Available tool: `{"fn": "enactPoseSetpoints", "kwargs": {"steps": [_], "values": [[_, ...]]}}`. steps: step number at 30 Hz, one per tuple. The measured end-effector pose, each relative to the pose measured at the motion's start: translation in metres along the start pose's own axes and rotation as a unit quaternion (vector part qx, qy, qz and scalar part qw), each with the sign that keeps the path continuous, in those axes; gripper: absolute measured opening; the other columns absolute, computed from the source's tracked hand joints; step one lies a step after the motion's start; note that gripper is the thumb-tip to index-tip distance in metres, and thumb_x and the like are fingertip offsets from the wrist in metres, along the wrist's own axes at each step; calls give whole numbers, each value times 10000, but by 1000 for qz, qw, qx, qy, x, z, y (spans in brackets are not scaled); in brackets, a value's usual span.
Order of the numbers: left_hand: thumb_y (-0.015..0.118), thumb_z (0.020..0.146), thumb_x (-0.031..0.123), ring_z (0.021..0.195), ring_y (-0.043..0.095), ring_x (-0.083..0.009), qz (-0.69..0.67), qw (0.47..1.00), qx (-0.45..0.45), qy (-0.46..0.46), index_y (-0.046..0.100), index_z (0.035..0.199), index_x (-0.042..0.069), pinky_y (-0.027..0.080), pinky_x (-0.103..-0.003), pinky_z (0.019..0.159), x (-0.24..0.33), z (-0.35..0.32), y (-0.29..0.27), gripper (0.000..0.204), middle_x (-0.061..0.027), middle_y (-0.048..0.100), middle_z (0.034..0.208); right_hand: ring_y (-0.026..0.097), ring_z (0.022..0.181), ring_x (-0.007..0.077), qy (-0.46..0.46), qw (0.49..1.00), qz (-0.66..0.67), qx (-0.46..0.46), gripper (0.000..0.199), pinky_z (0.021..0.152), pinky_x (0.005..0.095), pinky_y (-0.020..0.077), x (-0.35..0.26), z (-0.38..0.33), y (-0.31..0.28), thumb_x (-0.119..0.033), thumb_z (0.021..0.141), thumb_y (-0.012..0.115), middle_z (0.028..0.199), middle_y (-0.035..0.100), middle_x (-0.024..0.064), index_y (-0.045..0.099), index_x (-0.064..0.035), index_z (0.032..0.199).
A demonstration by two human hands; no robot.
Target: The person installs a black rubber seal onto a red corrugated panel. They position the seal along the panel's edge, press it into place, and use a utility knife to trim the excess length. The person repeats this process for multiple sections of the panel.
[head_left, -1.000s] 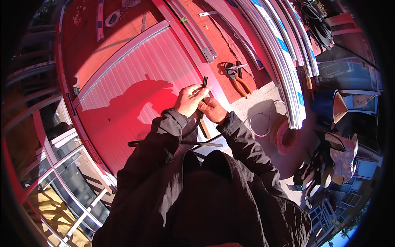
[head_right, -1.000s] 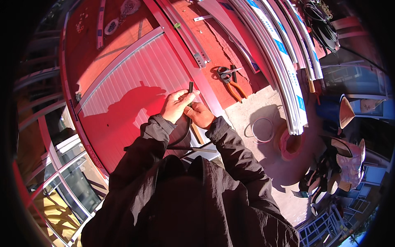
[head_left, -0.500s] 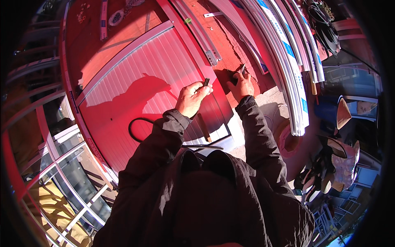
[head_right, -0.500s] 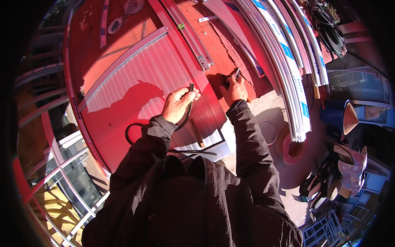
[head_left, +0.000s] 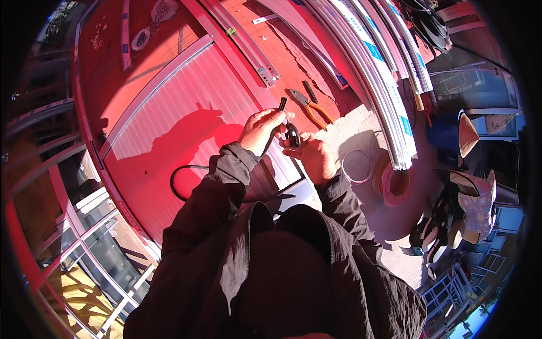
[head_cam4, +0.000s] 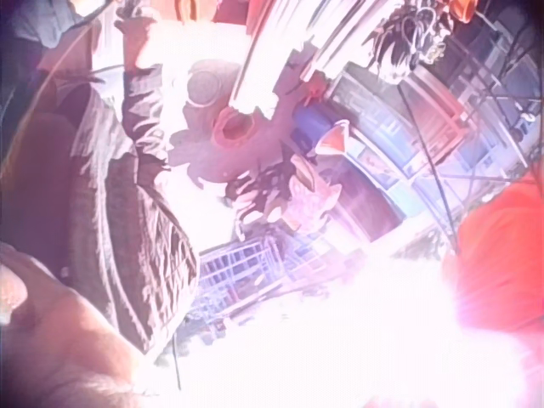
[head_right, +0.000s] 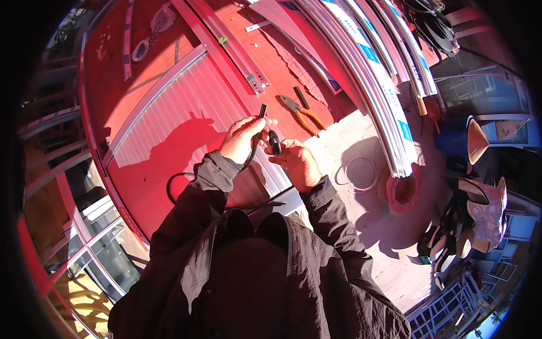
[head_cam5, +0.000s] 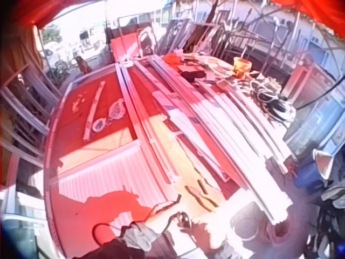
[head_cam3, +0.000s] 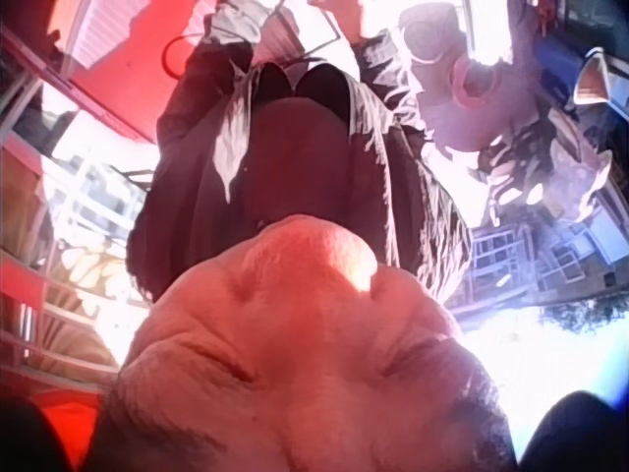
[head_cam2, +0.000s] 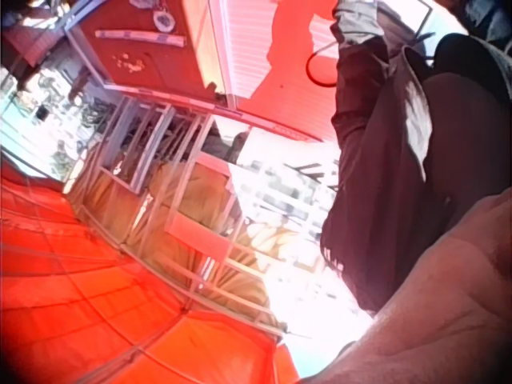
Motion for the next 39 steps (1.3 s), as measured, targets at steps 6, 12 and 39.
{"fn": "enactPoseSetpoints", "kwargs": {"steps": [6, 12, 39], "values": [[556, 1017, 250, 697, 578, -63, 114, 991, -63, -15, 698, 1084, -11, 429, -213, 611, -5, -6, 29, 305, 19, 640, 790, 585, 797, 76, 125, 968, -219, 6, 385, 717, 238, 423, 9, -9, -15, -360, 888, 761, 921, 709, 39, 659, -48, 1089], [584, 1001, 261, 668, 518, -44, 268, 961, -33, 66, 698, 1063, 14, 409, -228, 592, 1, -4, 27, 279, 38, 554, 736, 474, 504, 58, 113, 968, -214, 66, 338, 434, 205, 311, -20, -26, -43, -328, 885, 775, 818, 695, 59, 669, -23, 987], [555, 1002, 207, 632, 381, -17, 154, 986, -56, 15, 602, 1132, 31, 308, -187, 548, 3, 6, 15, 223, 69, 448, 735, 618, 686, 105, 15, 954, -296, 29, 210, 581, 263, 464, -17, 7, -67, -217, 912, 749, 828, 701, 33, 668, -24, 936]]}}
Point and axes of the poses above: each hand's wrist, its own z-axis towards the middle knuckle, its own y-axis out of the palm, x = y × z, the point moved 9 cm from there along z, towards the middle knuckle
